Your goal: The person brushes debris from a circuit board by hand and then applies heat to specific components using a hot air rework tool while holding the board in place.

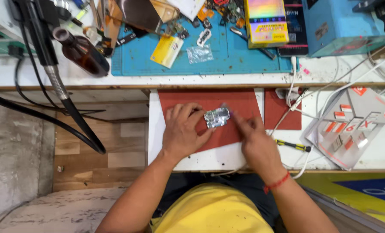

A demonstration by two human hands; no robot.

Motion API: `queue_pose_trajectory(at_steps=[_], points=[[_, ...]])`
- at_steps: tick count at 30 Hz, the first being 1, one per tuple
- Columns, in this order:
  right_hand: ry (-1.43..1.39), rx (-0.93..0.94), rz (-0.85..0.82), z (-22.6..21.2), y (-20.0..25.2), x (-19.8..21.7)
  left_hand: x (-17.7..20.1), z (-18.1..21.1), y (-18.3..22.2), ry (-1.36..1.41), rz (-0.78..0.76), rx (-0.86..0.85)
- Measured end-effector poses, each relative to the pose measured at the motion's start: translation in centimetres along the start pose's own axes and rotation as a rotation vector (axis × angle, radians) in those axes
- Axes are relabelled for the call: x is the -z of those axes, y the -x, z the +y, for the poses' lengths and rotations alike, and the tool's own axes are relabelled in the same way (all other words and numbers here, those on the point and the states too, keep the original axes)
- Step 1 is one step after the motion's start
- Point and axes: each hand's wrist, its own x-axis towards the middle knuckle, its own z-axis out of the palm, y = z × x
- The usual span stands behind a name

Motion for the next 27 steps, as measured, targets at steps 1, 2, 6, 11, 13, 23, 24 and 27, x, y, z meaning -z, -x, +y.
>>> queue_pose_trajectory(at_steps=[1,2,6,11,13,23,24,27], points=[[-0.004,0.012,-0.062,-0.2,1.0,-0.2,-0.2,0.3,0.3,0.006,-0.012,0.009],[-0.013,0.043,-0.111,-0.7,1.7,-0.7,-0.1,0.2,0.1,-0.005,-0.010,0.012],[-0.109,0.083,-0.060,0.2,1.0,-0.9,0.0,0.2,-0.1,-0.001,-0.010,0.013],[-0.028,0.015,-0.162,-0.1,2.3,-1.1,0.3,0.0,-0.4,-0.016,-0.017,0.012],[-0.036,0.053,-0.123,0.1,1.6,-1.6,0.2,0.2,-0.1,-0.006,-0.017,0.024],[0.065,0.069,-0.002,-0.1,1.0,-0.3,0.0,0.0,0.4,-0.015,-0.029,0.040],[0.071,0.069,0.081,0.1,0.2,-0.5,-0.2,-0.2,-0.2,-0.026,-0.028,0.031],[0.062,0.122,-0.080,-0.8,1.2,-0.5,0.2,0.3,-0.3,-0.036,-0.056,0.026]])
